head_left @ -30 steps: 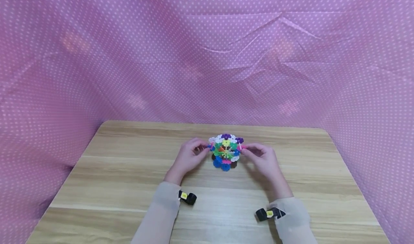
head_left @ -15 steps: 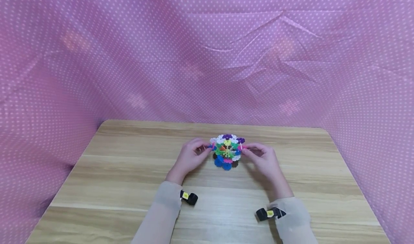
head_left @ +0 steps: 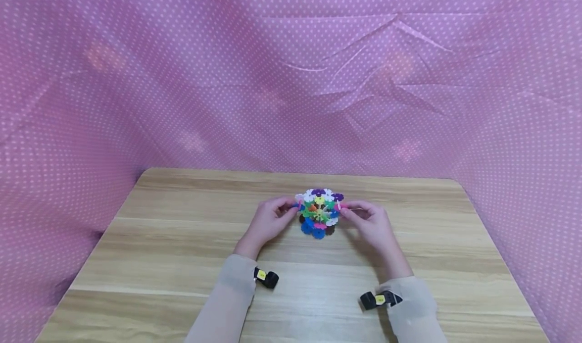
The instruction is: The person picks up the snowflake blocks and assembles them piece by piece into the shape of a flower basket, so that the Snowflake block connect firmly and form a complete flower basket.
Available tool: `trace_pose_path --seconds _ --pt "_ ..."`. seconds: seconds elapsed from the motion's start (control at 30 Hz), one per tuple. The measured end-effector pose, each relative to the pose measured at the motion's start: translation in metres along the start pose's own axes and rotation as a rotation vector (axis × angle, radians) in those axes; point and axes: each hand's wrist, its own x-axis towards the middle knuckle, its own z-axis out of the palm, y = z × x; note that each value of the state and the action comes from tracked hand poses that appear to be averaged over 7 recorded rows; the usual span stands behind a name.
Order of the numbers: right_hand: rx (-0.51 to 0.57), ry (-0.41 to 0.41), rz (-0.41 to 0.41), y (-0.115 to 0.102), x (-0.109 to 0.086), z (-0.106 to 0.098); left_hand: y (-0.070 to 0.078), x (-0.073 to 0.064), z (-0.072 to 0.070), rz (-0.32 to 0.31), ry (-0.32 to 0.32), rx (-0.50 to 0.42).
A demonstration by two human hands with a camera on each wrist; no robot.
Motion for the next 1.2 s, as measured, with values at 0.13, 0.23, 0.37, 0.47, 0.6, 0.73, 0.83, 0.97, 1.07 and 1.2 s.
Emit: trace_pose_path --seconds 0.13,0.23,0.37,0.47,0.6,0.73,0.83,0.97,1.07,1.2 --pt "0.018 0.009 0.033 0.0001 -0.0008 -0.0010 0.0002 0.0008 0.0001 0.011 -0.003 -0.004" --pt "-0.008 0.030 0.041 0.0003 -0.0010 -0.0028 0.0017 0.0013 0.0001 0.020 -0.004 -0.002" --pt "-0.068 0.042 0.023 0.0017 0.0007 -0.0060 0.0042 0.0019 0.0000 0.026 -0.005 0.003" --pt "-0.085 0.037 0.031 0.0026 0.0017 -0.0076 0.0056 0.0023 -0.0006 0.022 -0.006 0.009" --pt "-0.108 0.028 0.024 0.0036 0.0031 -0.0080 0.0061 0.0033 -0.0016 0.011 -0.009 0.019" --pt "-0.099 0.024 0.011 0.0039 0.0047 -0.0066 0.0056 0.0046 -0.0020 0.006 -0.012 0.025" --pt "-0.089 0.022 0.002 0.0049 0.0054 -0.0057 0.0047 0.0052 -0.0017 0.000 -0.011 0.021" --pt "-0.120 0.022 -0.022 0.0067 0.0054 -0.0052 0.0034 0.0056 -0.0012 -0.008 -0.010 0.018" --pt "-0.172 0.021 -0.049 0.0058 0.0044 -0.0053 0.0035 0.0055 -0.0010 -0.007 -0.009 0.015" --pt "-0.249 0.026 -0.074 0.0042 0.0029 -0.0059 0.0034 0.0054 0.0003 0.002 0.006 0.008"
